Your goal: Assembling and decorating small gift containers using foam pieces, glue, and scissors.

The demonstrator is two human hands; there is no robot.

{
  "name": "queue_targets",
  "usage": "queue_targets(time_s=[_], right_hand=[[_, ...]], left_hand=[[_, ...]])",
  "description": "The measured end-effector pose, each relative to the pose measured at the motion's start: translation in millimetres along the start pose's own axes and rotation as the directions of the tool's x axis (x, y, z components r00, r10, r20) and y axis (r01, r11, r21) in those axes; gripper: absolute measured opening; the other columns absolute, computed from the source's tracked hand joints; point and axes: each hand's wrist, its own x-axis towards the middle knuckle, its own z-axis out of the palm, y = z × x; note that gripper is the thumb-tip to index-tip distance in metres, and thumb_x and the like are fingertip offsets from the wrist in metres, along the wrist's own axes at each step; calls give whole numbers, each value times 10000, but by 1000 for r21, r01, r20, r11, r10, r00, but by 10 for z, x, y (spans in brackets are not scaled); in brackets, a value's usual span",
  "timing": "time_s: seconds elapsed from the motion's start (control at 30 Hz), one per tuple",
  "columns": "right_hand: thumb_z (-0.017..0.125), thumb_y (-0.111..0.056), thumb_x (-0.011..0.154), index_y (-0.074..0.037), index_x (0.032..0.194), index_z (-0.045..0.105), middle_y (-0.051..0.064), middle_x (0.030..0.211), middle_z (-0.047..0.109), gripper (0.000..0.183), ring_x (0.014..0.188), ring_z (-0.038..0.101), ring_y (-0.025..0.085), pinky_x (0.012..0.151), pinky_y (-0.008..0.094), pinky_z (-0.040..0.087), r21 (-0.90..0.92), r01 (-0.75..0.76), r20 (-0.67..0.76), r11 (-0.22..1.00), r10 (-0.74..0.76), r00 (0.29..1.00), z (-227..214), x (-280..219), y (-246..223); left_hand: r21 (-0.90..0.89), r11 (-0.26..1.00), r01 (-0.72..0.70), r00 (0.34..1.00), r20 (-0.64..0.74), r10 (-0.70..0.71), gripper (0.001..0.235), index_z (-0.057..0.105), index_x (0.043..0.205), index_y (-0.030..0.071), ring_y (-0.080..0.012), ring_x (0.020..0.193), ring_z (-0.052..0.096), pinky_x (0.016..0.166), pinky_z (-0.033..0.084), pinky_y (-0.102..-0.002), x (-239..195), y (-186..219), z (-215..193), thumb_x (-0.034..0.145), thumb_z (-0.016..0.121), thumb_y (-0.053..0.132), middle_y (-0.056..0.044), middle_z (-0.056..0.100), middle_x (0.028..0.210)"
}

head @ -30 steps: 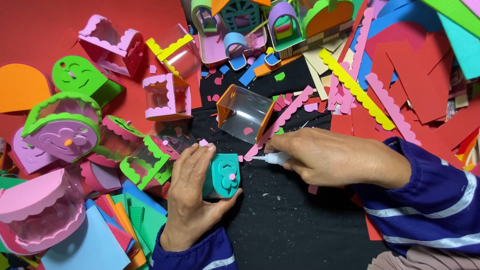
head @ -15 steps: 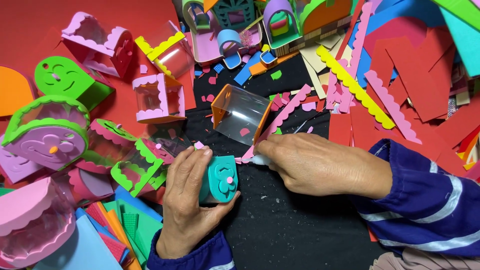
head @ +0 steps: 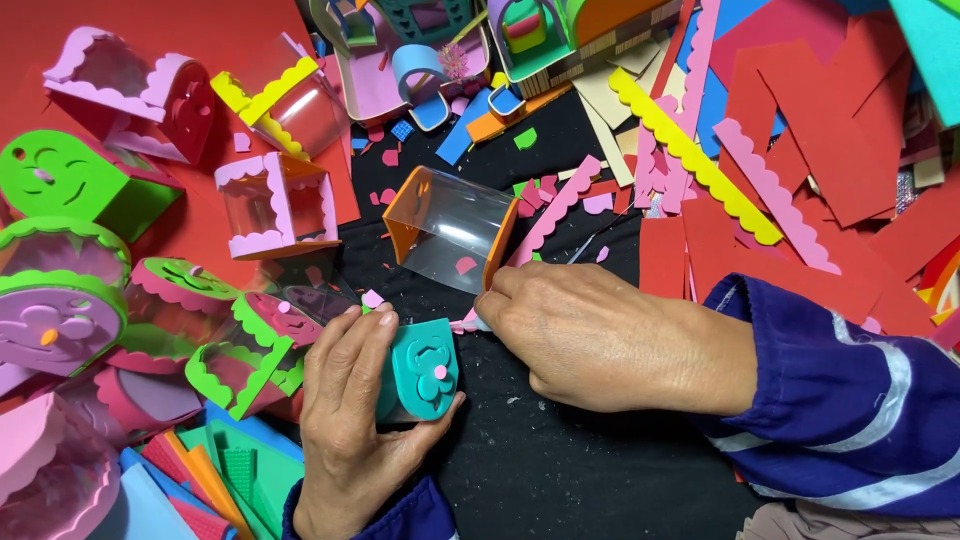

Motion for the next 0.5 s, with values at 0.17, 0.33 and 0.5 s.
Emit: queue_targets(time_s=[0.17,0.33,0.5], right_hand=[[641,-42,794,-75,1040,595,137,1030,617,252,924,633,395,668,538,570,-39,13,-22,999,-14,1000,20,18,14],[651,-62,805,-73,1051,612,123,1020,619,249,889,642,385,634,526,578,-82,56,-72,995,-62,995,69,23,40],[643,-56,825,-76,1053,628,104,1010,623,230,888,637,360,613,508,580,-120,71,-96,990,-83,992,88,33,44]], left_hand=[[21,1000,9,1000,3,-9,818,548,1389,-3,-406,1303,586,1175,474,-527,-6,-9,6,781,906,410,-183,613,1374],[30,1000,2,1000,-9,-2,836,549,1384,-11,-396,1296,598,1181,468,-526,-29,-40,23,766,915,417,-190,625,1362],[10,1000,4,1000,-22,-4,862,546,1388,-14,-395,1293,605,1182,474,-532,-42,-54,30,748,938,410,-185,626,1366]])
